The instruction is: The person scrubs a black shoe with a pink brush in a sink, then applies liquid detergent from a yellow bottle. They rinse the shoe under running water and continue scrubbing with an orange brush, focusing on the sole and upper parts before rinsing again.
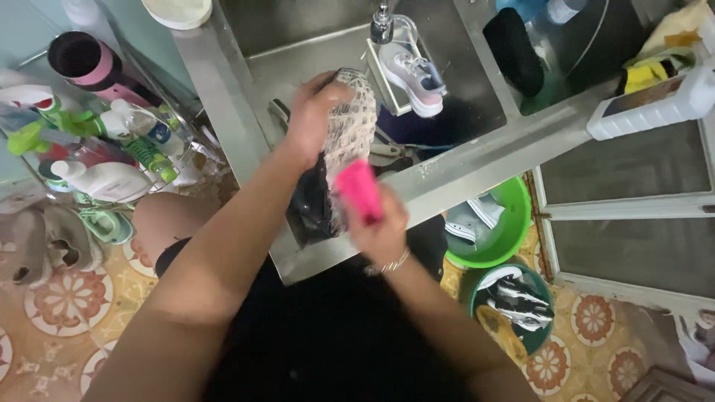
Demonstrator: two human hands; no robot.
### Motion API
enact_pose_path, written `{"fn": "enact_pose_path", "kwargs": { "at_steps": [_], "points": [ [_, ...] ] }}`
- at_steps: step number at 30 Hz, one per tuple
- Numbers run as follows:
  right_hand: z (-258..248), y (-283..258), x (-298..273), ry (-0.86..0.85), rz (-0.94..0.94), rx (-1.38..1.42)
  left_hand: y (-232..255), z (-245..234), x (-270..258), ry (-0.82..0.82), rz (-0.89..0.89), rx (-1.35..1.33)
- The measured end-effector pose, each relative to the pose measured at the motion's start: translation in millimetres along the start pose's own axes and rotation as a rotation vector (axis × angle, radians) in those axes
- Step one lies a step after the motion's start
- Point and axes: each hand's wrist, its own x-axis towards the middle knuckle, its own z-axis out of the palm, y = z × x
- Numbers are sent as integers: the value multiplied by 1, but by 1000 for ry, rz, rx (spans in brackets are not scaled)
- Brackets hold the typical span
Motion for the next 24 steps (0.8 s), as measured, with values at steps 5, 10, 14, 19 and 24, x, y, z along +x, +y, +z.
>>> {"fn": "enact_pose_path", "kwargs": {
  "at_steps": [5, 10, 14, 19, 24],
  "points": [
    [-10, 62, 14, 104, 605, 202, 18, 8, -11, 46, -7, 124],
    [6, 19, 29, 54, 517, 527, 9, 19, -14, 195, 58, 321],
    [-4, 15, 39, -59, 588, 527, 10, 10, -15, -5, -47, -85],
    [-5, 40, 20, 81, 752, 715, 19, -22, -49, -34, 36, 373],
    [-19, 61, -12, 184, 691, 902, 15, -45, -129, 68, -450, 711]
  ]
}}
